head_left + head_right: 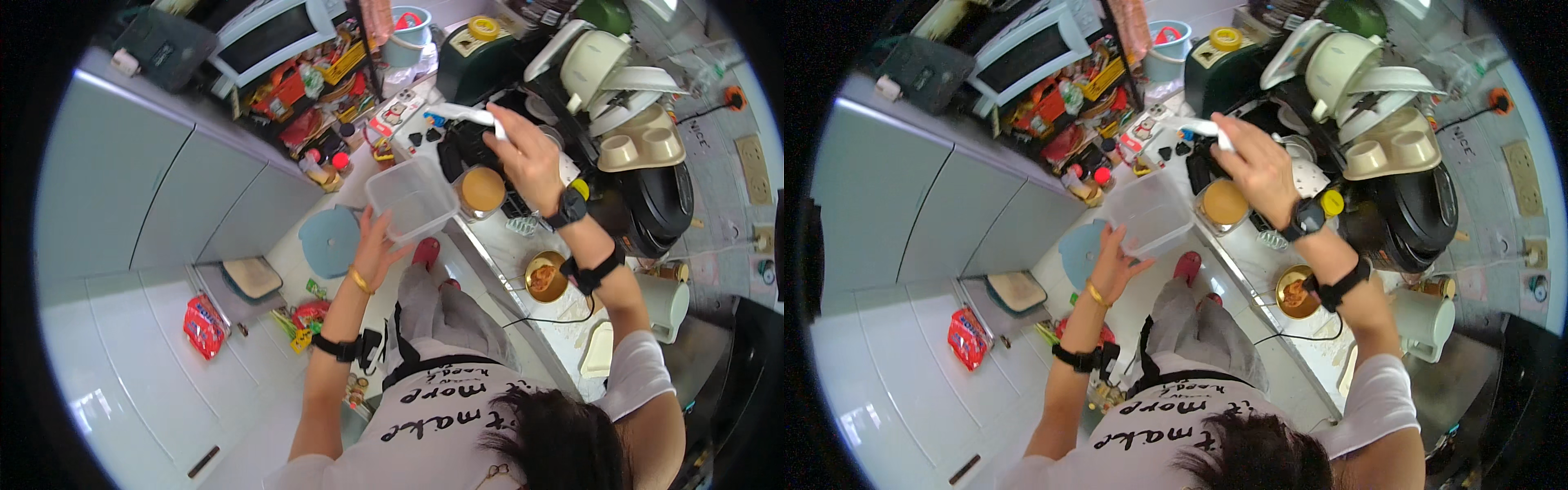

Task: Cook noodles and wash the pan in the kitchen.

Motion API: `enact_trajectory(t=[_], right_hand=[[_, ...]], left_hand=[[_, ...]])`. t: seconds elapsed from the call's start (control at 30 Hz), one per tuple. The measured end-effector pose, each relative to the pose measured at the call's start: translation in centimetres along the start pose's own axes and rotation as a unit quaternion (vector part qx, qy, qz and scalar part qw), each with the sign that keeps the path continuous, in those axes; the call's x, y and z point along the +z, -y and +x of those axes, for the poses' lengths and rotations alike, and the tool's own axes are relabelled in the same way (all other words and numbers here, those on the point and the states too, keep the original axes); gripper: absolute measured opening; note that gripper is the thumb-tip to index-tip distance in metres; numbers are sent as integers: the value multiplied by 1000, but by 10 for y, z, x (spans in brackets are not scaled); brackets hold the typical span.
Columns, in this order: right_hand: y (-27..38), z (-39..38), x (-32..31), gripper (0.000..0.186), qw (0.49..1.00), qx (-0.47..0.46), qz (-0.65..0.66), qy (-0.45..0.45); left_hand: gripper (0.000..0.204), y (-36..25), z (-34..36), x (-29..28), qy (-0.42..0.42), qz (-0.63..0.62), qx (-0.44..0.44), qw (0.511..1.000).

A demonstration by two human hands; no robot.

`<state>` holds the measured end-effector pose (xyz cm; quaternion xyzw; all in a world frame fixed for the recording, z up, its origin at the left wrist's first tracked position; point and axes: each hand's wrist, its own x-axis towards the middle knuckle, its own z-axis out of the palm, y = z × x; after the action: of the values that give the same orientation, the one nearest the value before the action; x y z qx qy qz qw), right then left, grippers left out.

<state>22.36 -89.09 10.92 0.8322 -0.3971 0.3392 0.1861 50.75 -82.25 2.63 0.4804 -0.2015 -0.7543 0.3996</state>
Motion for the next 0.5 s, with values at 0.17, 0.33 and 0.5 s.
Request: enact_trajectory(t=[0.17, 0.33, 0.5], right_hand=[[89, -26, -1, 15, 973, -108, 178, 98], [127, -33, -10, 30, 945, -94, 242, 200], [131, -22, -18, 60, 909, 101, 348, 204]], left_hand=[[65, 18, 14, 1, 69, -17, -6, 997], [49, 48, 4, -33, 112, -19, 71, 991], [50, 68, -28, -53, 82, 33, 147, 985]])
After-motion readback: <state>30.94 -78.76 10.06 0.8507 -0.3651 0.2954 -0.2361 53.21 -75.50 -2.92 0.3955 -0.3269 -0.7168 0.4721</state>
